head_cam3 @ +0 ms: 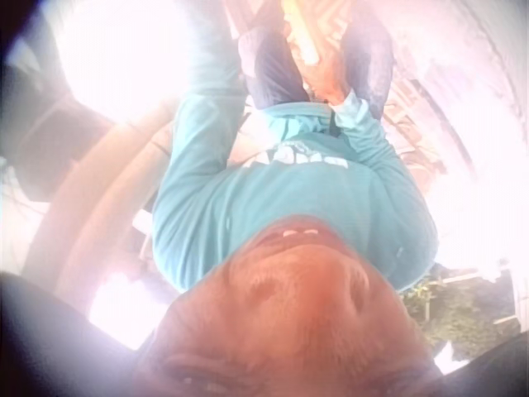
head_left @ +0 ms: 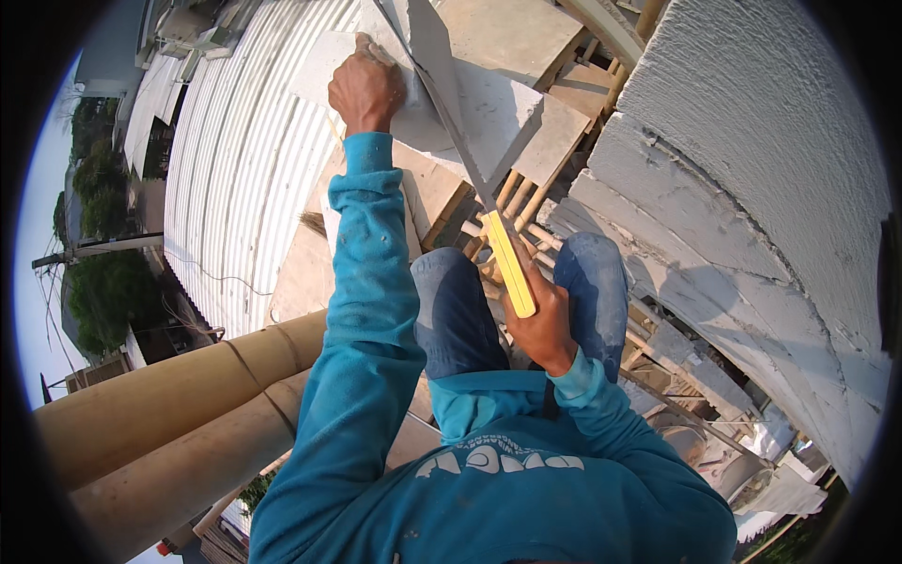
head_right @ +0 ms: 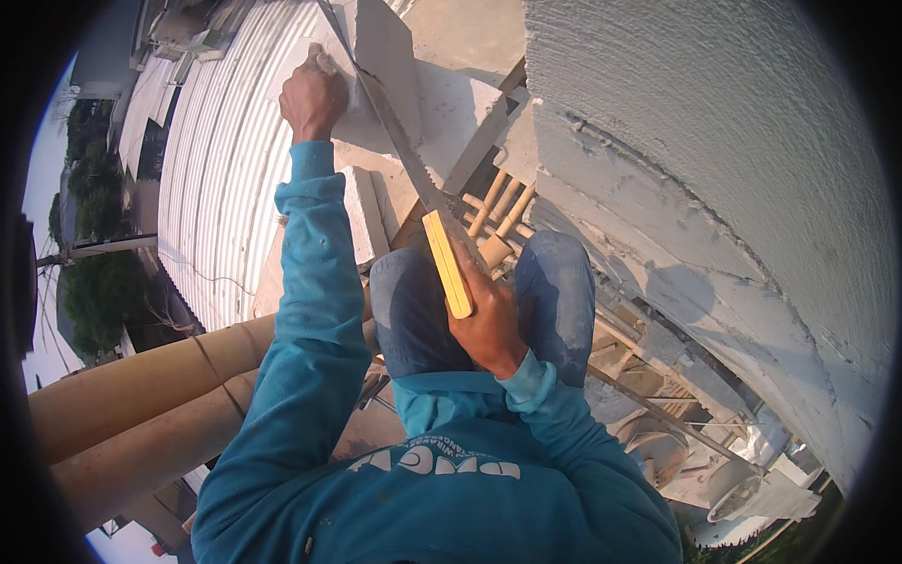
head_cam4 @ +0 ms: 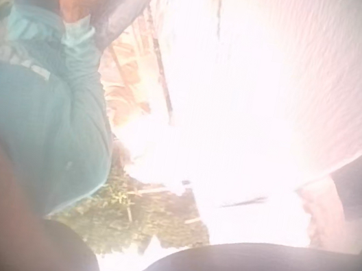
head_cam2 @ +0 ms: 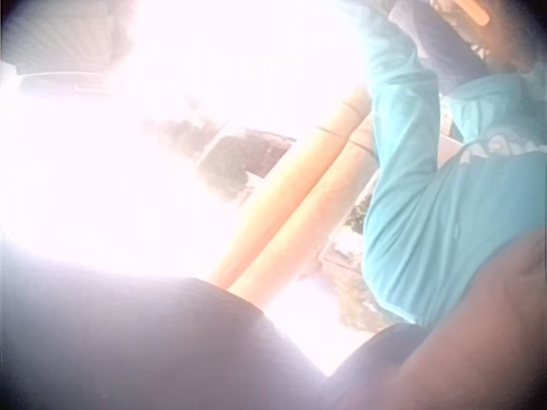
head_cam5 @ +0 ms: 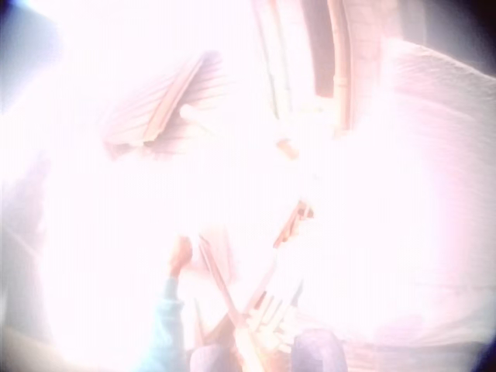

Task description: The person stands on a bamboo scaffold and uses a hand saw to cut a white rectangular board. They position the board, saw along a marked line, and separate the cut piece, then repeat the process on another board.

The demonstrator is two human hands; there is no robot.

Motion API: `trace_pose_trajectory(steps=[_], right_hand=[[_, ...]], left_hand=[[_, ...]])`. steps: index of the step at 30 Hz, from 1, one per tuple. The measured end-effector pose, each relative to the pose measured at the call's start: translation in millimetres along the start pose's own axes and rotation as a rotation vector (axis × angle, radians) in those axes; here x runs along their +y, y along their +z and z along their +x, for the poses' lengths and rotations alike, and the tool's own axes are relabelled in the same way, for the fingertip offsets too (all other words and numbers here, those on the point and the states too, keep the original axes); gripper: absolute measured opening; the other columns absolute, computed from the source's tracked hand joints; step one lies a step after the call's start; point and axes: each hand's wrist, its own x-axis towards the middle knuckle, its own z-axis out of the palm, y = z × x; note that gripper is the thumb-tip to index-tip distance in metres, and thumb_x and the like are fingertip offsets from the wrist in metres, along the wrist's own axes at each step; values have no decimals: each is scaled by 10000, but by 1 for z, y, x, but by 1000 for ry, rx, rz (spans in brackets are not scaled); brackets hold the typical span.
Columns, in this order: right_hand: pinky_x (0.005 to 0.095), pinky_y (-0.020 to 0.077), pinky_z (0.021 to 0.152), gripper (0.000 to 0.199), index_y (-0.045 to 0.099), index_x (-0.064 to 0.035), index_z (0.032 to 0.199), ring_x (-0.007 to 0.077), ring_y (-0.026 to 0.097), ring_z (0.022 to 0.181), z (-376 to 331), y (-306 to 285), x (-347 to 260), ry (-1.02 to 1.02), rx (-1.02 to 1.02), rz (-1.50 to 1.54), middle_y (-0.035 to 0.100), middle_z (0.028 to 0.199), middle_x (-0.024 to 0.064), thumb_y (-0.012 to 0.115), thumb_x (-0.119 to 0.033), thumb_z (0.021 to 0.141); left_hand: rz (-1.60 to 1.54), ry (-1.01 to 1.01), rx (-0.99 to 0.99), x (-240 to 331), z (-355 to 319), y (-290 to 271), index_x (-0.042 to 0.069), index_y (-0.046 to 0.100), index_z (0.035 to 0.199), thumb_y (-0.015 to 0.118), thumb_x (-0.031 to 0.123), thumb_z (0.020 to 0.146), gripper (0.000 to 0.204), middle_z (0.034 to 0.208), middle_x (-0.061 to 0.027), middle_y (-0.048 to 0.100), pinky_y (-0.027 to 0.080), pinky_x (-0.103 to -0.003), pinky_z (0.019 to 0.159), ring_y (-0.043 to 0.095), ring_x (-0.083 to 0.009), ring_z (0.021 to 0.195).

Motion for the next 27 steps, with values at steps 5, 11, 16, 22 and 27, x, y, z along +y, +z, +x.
trace_pose_trajectory(steps=[5,11,16,22,27], right_hand=[[453,561,757,639,487,18,1396,457,684,861,143,10,-39,-27,-43,-129,695,922,274,686,-2,789],[382,555,872,561,467,35,1417,387,646,1136,6,-7,-8,17,-19,75,636,1221,287,554,82,865],[441,572,794,687,437,23,1437,429,683,976,65,-3,-11,73,-94,-13,667,1095,305,662,52,789],[434,555,814,541,499,21,1385,460,672,961,121,27,-22,-75,8,3,676,1030,313,593,19,853],[429,524,814,392,525,35,1328,453,673,981,118,16,-17,31,-80,-66,674,1047,298,554,-39,945]], left_hand=[[31,-6,0,-3,9,1,117,639,1270,373,354,1003,445,1031,-245,708,511,-530,870,663,-460,985],[41,29,16,-10,19,17,110,646,1220,401,343,989,409,967,-234,715,520,-532,821,672,-458,939],[14,37,27,0,12,19,117,641,1221,413,298,968,385,937,-224,718,528,-526,784,683,-442,898],[-12,32,99,-12,16,17,-4,586,1238,501,230,906,415,848,-226,704,532,-510,649,690,-402,765],[-138,123,-15,-9,10,29,-116,376,1422,612,315,853,751,968,-301,652,533,-517,788,669,-453,848]])
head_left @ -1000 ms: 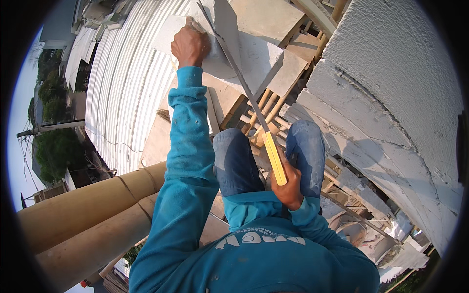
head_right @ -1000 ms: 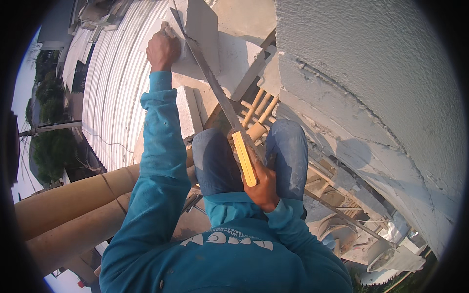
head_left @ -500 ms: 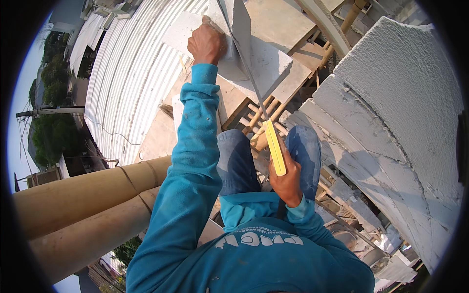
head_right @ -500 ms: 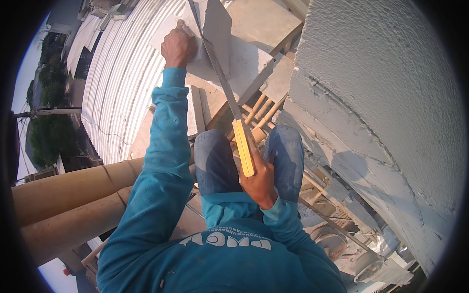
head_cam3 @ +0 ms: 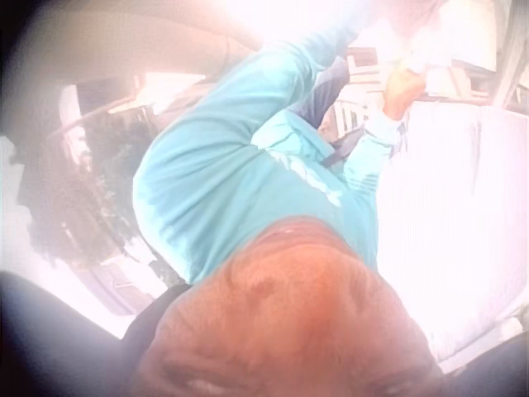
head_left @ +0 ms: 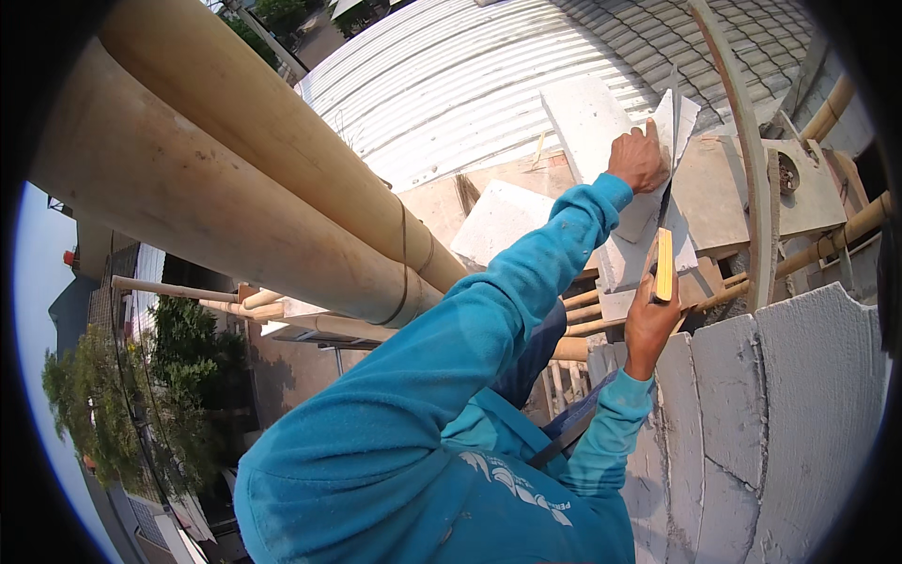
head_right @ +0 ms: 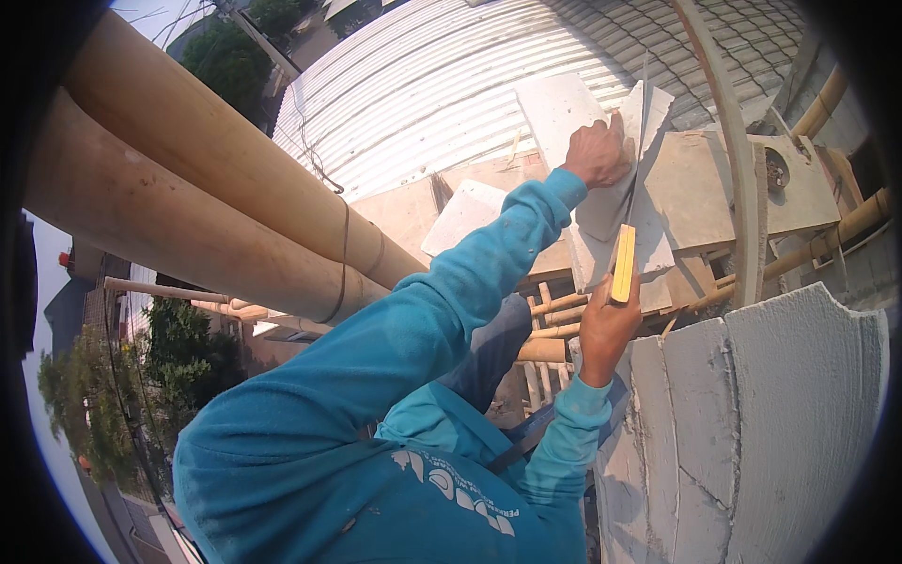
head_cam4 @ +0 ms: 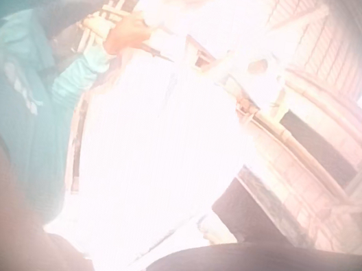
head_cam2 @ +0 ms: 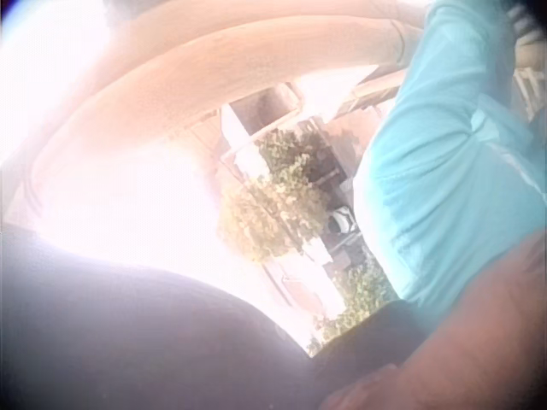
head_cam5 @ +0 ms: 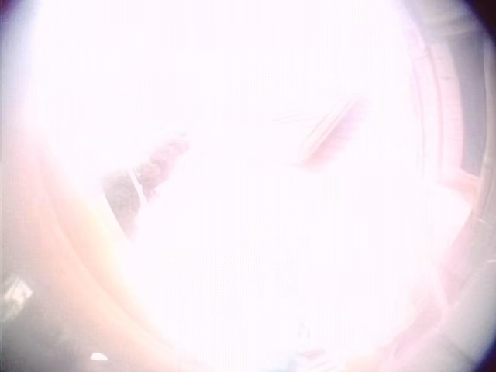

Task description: The person stands on a bamboo scaffold and uses a hand saw to cut a white rectangular board. They position the board, saw along a marked line, and separate the cut piece, then repeat the process on another board.

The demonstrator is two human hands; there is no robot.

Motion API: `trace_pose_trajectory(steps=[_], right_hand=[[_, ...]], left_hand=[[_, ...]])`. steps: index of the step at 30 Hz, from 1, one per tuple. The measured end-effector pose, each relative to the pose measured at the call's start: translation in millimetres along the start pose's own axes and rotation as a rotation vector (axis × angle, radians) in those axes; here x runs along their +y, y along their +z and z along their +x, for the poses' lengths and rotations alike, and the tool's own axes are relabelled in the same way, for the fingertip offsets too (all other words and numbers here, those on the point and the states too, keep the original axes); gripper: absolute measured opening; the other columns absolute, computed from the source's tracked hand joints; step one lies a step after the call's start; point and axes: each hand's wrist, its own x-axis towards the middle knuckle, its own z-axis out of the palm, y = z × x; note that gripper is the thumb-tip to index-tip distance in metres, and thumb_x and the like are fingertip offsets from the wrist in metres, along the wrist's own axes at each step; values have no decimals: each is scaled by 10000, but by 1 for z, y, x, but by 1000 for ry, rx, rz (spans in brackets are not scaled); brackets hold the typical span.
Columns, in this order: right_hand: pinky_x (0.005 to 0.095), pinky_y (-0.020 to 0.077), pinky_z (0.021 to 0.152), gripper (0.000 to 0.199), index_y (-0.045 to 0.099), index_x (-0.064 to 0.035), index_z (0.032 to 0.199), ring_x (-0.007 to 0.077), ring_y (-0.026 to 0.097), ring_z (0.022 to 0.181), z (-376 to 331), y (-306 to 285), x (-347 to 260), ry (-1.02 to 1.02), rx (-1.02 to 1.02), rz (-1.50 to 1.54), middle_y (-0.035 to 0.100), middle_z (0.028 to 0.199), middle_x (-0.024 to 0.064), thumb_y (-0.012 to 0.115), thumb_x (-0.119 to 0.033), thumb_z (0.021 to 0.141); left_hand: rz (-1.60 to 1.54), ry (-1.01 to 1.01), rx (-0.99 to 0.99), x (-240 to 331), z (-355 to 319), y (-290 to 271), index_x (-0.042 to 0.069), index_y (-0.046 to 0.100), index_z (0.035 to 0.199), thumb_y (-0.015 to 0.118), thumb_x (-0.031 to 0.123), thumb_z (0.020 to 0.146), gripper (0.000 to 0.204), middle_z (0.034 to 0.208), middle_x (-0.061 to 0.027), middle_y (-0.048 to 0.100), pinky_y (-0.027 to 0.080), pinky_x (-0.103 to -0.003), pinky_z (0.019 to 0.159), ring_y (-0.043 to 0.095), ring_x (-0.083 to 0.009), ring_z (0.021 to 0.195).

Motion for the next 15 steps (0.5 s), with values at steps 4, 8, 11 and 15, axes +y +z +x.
trace_pose_trajectory(steps=[4,8,11,15], right_hand=[[449,511,834,387,520,42,1326,456,663,999,-8,12,15,-38,85,12,665,1085,305,562,-66,957],[437,489,932,434,484,21,1380,405,627,1139,-17,16,25,-76,78,92,615,1247,287,568,-86,968],[428,465,1004,470,456,-9,1426,377,573,1247,-30,14,42,-76,57,85,545,1385,253,560,-80,974],[441,489,997,509,402,-33,1467,397,585,1227,-34,10,46,-29,18,123,518,1419,250,542,-69,979]], left_hand=[[-195,-50,-36,10,-28,-27,-34,387,1459,520,510,945,759,1143,-326,592,499,-530,897,636,-469,1005],[-234,-59,-20,9,-52,-37,35,406,1479,557,659,890,871,1273,-333,521,486,-528,938,617,-470,1068],[-240,-74,-20,9,-46,-35,19,384,1493,630,732,796,1027,1292,-328,516,485,-514,958,606,-475,1107],[-232,-50,-21,11,-38,-27,-13,380,1487,671,746,741,1104,1279,-329,531,487,-503,968,600,-474,1127]])
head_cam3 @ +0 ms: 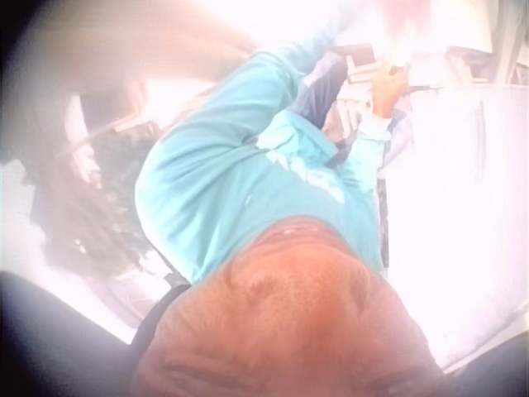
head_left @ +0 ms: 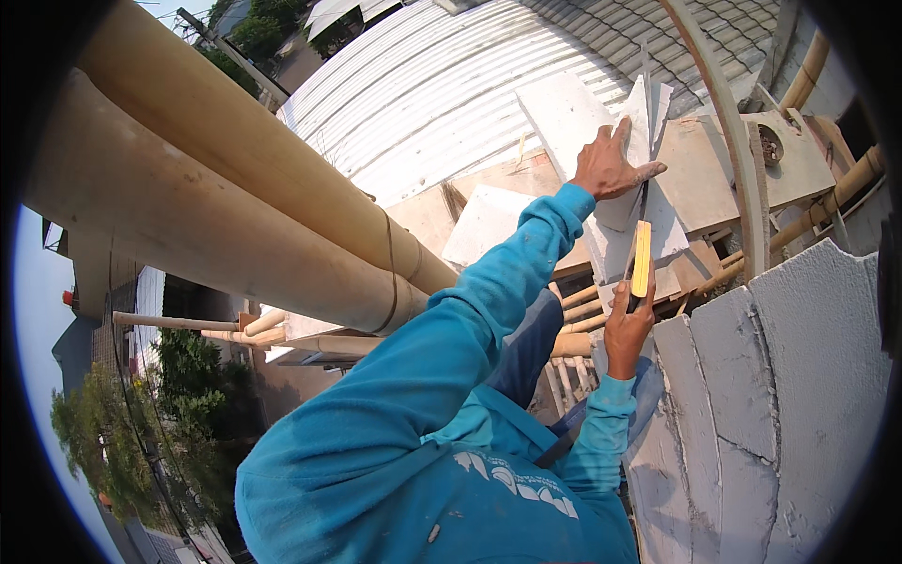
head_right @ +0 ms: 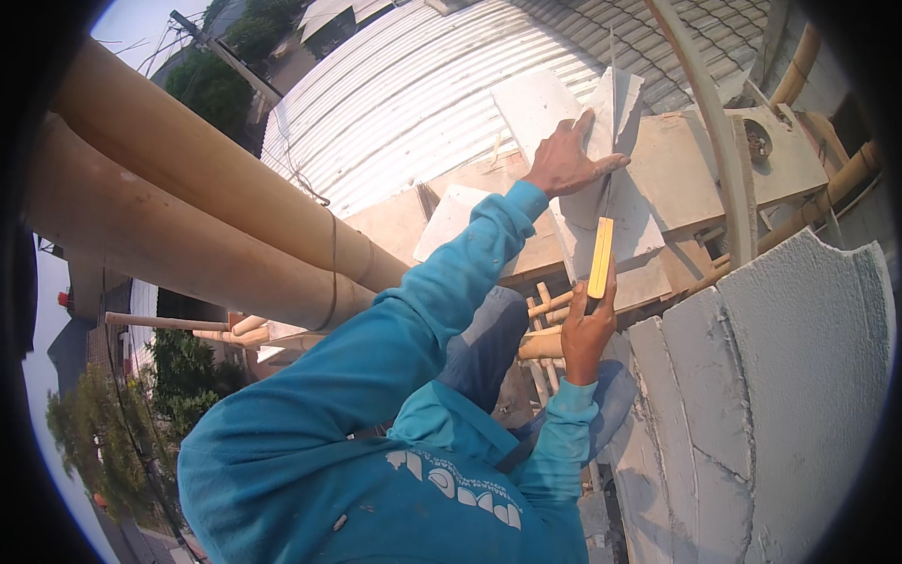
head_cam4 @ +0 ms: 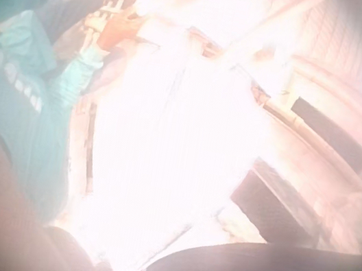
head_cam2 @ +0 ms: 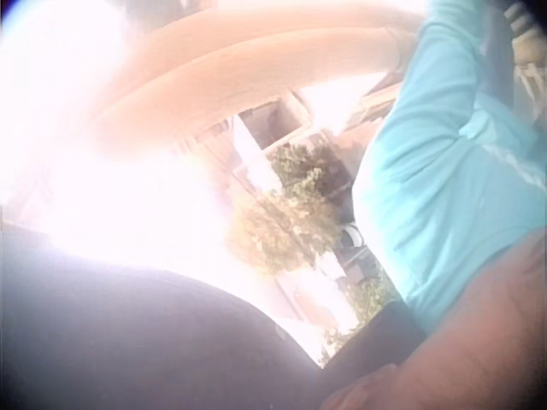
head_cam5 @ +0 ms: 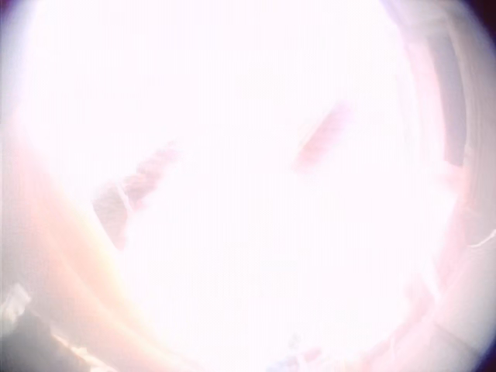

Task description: The person stands on a bamboo scaffold and uses a hand saw to cut a white rectangular board. They position the board, saw along a marked line, and separate the cut piece, then repeat the process on another board.

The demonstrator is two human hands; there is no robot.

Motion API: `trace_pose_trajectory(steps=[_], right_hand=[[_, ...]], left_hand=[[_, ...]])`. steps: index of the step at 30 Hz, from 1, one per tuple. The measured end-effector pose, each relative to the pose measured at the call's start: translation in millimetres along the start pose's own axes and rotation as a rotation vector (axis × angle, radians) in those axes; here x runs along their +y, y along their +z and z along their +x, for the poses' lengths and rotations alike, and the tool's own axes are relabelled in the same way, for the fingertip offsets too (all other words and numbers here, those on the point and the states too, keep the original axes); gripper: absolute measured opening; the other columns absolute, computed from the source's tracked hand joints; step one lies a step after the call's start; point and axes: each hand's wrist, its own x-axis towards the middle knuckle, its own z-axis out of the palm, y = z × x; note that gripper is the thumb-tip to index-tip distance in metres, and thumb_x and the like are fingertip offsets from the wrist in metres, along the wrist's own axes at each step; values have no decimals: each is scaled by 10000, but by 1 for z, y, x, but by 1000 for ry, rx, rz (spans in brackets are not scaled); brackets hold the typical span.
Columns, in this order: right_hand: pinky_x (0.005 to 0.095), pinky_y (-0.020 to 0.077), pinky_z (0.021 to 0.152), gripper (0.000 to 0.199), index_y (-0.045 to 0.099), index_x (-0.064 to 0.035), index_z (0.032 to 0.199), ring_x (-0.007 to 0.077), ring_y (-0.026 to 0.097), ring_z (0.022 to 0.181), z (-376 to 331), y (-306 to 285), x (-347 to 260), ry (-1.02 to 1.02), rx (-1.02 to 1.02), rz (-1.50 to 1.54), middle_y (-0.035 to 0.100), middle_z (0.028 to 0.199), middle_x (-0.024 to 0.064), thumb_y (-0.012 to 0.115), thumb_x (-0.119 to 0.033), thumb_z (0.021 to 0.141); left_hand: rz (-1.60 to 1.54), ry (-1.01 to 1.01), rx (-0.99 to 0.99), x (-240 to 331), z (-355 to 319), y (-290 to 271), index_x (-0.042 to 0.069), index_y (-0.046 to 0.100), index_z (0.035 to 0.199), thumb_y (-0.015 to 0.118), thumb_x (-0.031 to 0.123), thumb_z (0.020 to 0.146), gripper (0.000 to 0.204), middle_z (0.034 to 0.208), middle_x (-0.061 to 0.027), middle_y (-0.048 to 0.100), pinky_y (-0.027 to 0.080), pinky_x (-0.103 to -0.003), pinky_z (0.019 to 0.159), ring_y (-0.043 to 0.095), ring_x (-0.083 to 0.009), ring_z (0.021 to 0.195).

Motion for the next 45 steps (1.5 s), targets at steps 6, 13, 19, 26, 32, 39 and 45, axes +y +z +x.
trace_pose_trajectory(steps=[6,13,19,26,32,39,45], right_hand=[[495,533,959,644,311,-69,1507,476,571,1185,20,6,-18,-227,27,-96,528,1394,267,579,-11,924],[455,570,899,654,359,-40,1485,436,627,1132,-36,-10,-24,-122,42,-98,559,1351,279,625,4,890],[425,581,876,639,411,11,1443,402,653,1114,-104,-29,-36,-21,-4,-43,581,1321,282,669,18,859],[445,581,796,605,447,-25,1422,447,677,968,14,-12,-23,-40,40,-63,667,1082,306,667,-21,858],[470,558,814,632,432,-40,1442,468,652,966,23,-7,-28,-20,57,-19,679,1033,291,668,-50,856],[436,548,790,444,522,-62,1378,474,640,998,28,-10,-24,-1,71,-41,674,1068,295,619,-146,953],[430,551,831,475,498,-69,1410,433,655,1061,3,-17,-25,172,-34,-55,665,1147,278,596,-75,945]], left_hand=[[-54,94,34,-20,5,-2,-6,394,1482,699,691,735,1066,1314,-325,506,497,-491,967,588,-456,1152],[49,105,85,-12,7,7,0,446,1458,664,597,803,912,1292,-362,533,503,-505,947,610,-485,1111],[36,115,92,-13,-1,3,4,459,1451,610,627,840,885,1279,-385,534,501,-514,962,593,-517,1133],[72,148,89,-10,-2,6,47,501,1434,560,682,857,860,1236,-408,537,549,-538,865,626,-528,1070],[107,193,30,-18,2,-1,35,438,1469,632,636,825,902,1298,-388,503,503,-517,961,582,-522,1142],[-43,188,204,-11,-10,7,-24,481,1414,733,463,794,828,1349,-257,560,428,-452,1065,550,-394,1253],[14,111,222,-1,-9,10,-42,517,1380,736,393,764,785,1294,-267,596,454,-441,1039,591,-394,1196]])
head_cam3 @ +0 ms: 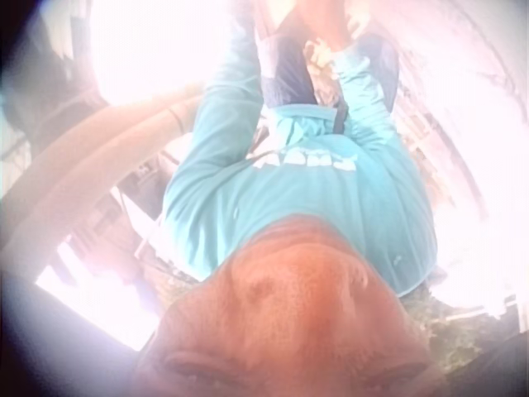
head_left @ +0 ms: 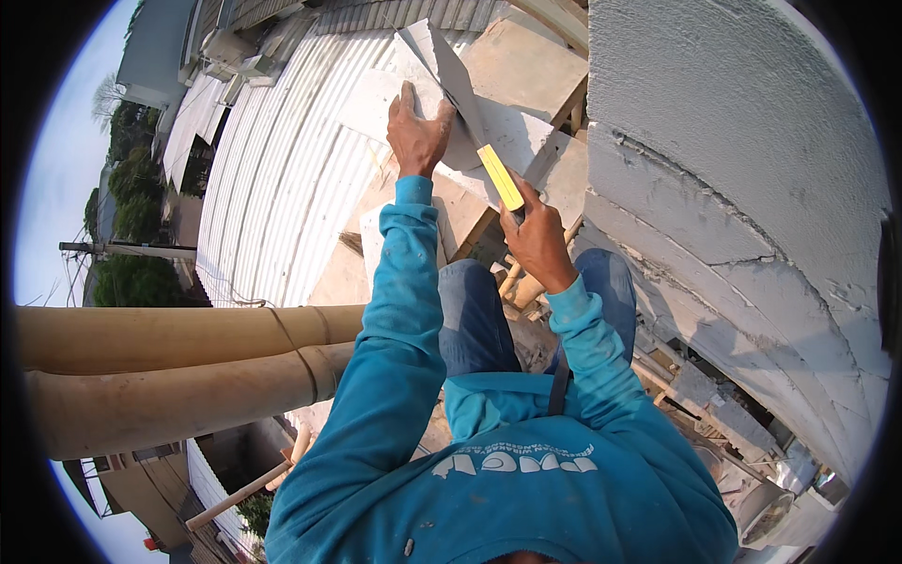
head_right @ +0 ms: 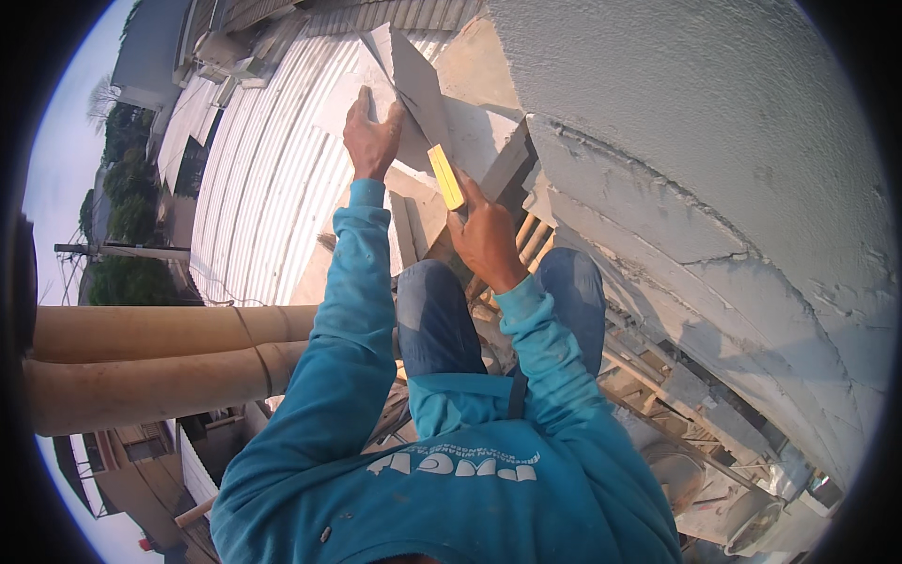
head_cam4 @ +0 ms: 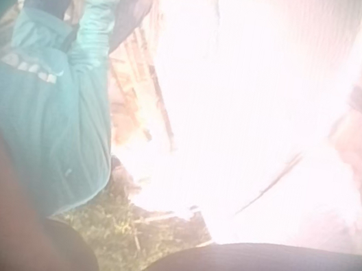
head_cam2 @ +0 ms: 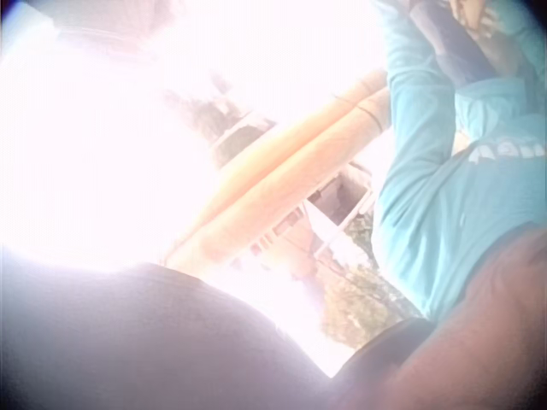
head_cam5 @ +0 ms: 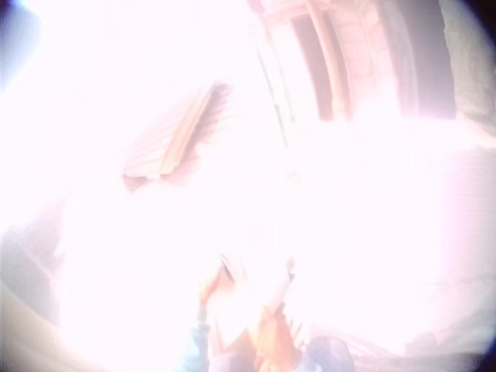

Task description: The person stands on a bamboo scaffold and uses a hand saw to cut a white rectangular board. They position the board, saw along a marked line, and separate the cut piece, then repeat the process on another board.

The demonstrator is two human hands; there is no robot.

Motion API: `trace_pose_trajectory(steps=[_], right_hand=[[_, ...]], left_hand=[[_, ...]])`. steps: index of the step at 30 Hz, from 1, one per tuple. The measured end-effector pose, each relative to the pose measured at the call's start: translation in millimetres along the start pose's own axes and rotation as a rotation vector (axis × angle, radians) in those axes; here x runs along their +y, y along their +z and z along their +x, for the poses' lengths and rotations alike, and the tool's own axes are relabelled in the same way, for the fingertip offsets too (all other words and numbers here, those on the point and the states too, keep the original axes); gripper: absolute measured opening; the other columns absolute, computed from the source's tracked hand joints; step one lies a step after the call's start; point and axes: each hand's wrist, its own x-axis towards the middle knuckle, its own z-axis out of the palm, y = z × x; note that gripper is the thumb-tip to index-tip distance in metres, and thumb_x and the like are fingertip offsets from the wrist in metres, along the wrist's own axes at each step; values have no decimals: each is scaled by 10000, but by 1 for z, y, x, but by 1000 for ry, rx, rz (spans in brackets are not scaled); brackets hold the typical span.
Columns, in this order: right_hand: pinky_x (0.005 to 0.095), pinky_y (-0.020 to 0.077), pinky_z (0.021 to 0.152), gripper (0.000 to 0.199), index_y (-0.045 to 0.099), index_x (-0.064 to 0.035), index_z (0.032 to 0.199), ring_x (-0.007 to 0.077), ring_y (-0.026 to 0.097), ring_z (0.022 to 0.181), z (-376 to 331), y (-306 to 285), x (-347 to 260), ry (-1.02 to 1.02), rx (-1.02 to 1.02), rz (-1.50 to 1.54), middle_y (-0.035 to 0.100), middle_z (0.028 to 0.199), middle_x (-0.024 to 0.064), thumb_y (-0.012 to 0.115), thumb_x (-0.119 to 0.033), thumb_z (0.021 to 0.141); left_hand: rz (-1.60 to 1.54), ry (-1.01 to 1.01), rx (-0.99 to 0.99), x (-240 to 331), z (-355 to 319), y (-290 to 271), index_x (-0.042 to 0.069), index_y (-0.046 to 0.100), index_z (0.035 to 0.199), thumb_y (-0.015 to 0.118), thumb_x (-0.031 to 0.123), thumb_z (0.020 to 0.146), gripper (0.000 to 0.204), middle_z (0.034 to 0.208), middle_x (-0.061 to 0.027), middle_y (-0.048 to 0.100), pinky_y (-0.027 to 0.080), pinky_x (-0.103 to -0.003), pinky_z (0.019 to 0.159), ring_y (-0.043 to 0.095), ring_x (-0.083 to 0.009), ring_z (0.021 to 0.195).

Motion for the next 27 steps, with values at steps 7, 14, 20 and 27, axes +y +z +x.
trace_pose_trajectory(steps=[7,14,20,27], right_hand=[[439,572,881,700,430,-41,1448,404,681,1029,-101,-18,16,-181,90,-7,677,1144,244,694,25,802],[451,559,743,569,488,-67,1408,454,676,892,34,2,-24,-126,93,-81,681,959,289,656,-54,865],[405,546,933,629,452,-63,1458,395,640,1127,-81,3,35,-188,128,45,623,1271,257,614,47,860],[474,558,711,599,502,-15,1377,439,679,781,33,-2,-4,-180,124,-27,689,831,256,715,-78,821]], left_hand=[[-11,9,-57,-10,-3,-6,-17,499,1413,738,435,736,848,1305,-338,555,453,-461,1037,573,-450,1202],[50,12,-84,-3,11,-1,3,543,1387,755,449,757,800,1297,-306,588,448,-437,1045,587,-411,1216],[-72,39,-110,-29,15,3,25,529,1410,745,424,736,812,1365,-356,514,391,-479,1105,492,-475,1304],[5,49,-130,-6,10,0,-6,525,1403,742,416,768,793,1362,-297,548,412,-435,1091,539,-404,1277]])
